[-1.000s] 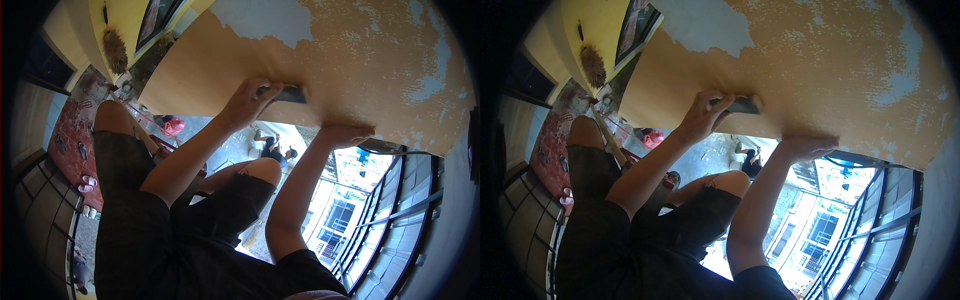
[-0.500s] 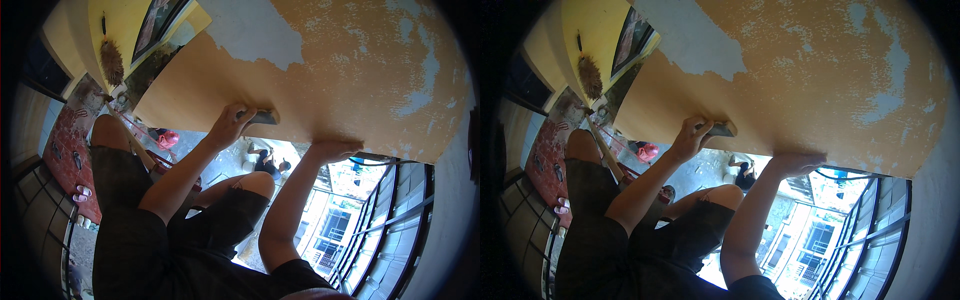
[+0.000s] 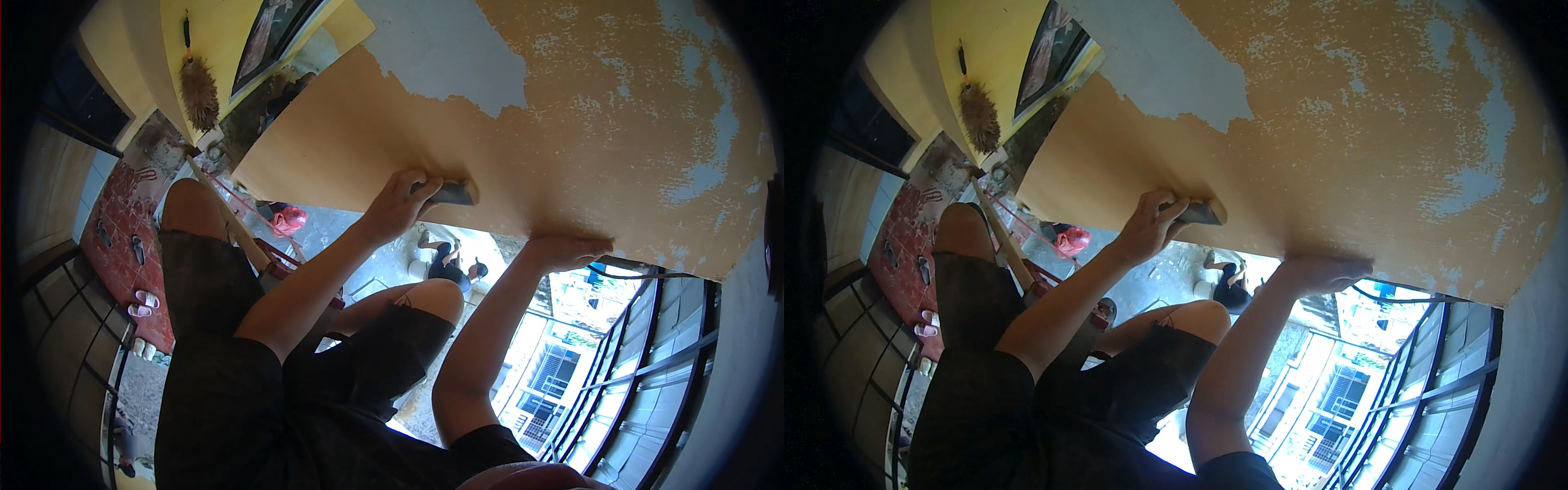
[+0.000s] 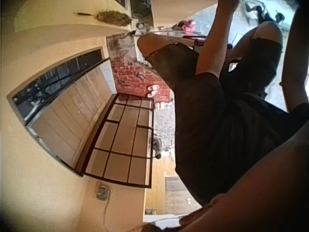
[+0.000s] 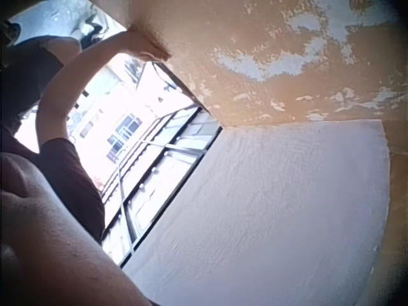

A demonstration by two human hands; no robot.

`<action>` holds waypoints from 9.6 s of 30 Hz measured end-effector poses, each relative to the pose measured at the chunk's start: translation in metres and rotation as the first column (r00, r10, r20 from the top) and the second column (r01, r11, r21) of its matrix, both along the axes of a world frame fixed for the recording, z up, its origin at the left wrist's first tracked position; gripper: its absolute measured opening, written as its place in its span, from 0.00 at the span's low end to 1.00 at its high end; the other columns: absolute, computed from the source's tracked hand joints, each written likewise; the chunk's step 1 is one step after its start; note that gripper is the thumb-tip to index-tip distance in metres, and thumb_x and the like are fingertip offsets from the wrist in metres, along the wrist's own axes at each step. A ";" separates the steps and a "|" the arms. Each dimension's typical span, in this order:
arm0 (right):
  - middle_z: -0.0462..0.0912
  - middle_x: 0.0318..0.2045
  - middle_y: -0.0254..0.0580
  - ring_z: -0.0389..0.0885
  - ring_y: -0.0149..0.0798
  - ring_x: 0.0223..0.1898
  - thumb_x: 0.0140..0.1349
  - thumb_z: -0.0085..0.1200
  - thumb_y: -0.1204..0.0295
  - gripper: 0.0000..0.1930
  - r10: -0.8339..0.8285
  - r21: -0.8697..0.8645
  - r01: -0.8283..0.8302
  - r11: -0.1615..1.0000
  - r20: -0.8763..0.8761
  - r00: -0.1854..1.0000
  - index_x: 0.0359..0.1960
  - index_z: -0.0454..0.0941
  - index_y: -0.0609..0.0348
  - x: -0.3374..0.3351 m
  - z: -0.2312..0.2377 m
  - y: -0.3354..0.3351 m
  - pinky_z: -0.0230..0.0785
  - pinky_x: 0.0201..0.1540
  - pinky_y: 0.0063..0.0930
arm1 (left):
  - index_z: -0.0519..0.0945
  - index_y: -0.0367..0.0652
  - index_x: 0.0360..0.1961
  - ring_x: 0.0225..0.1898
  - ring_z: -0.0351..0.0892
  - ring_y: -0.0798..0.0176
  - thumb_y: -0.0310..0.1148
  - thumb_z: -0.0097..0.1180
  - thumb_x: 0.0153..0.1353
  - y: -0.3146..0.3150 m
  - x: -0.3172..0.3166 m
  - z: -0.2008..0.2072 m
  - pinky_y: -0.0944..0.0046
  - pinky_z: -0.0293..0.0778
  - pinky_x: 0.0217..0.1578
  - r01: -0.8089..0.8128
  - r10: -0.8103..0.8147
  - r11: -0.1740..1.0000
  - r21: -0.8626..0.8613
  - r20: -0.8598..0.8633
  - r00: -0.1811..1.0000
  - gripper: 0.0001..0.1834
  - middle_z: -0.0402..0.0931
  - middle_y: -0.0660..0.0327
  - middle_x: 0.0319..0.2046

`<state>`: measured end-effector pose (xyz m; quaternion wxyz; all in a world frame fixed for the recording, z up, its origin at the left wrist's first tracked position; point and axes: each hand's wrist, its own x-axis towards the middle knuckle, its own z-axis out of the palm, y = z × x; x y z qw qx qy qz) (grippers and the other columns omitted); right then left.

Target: Sanding the underside of a ceiling or overhang while standing on a ladder.

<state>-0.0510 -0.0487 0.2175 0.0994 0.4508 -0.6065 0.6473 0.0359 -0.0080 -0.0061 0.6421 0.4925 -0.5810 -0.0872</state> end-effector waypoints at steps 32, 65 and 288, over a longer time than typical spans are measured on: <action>0.64 0.59 0.54 0.64 0.60 0.60 0.64 0.23 0.37 0.38 -0.003 -0.021 0.005 1.000 0.081 0.997 0.62 0.63 0.52 0.005 0.003 0.004 0.65 0.56 0.63 | 0.68 0.42 0.55 0.47 0.66 0.48 0.28 0.69 0.48 -0.001 -0.008 0.019 0.53 0.69 0.47 0.008 -0.016 0.998 -0.064 -0.128 0.992 0.33 0.65 0.52 0.46; 0.63 0.60 0.54 0.66 0.58 0.60 0.64 0.25 0.37 0.37 0.022 -0.015 -0.020 1.000 0.113 0.993 0.63 0.61 0.53 0.006 0.002 0.007 0.68 0.54 0.63 | 0.67 0.47 0.57 0.48 0.66 0.48 0.27 0.66 0.50 0.008 -0.008 -0.006 0.56 0.71 0.47 -0.016 0.017 1.000 0.012 -0.114 0.993 0.32 0.63 0.53 0.47; 0.67 0.59 0.53 0.53 0.52 0.67 0.67 0.25 0.61 0.26 -0.216 -0.153 -0.465 0.872 -0.973 -0.086 0.57 0.70 0.63 -0.094 0.151 -0.018 0.42 0.68 0.50 | 0.64 0.39 0.58 0.47 0.66 0.42 0.28 0.64 0.53 0.002 -0.008 0.019 0.48 0.67 0.46 0.029 -0.031 0.999 -0.027 -0.085 0.996 0.32 0.64 0.45 0.48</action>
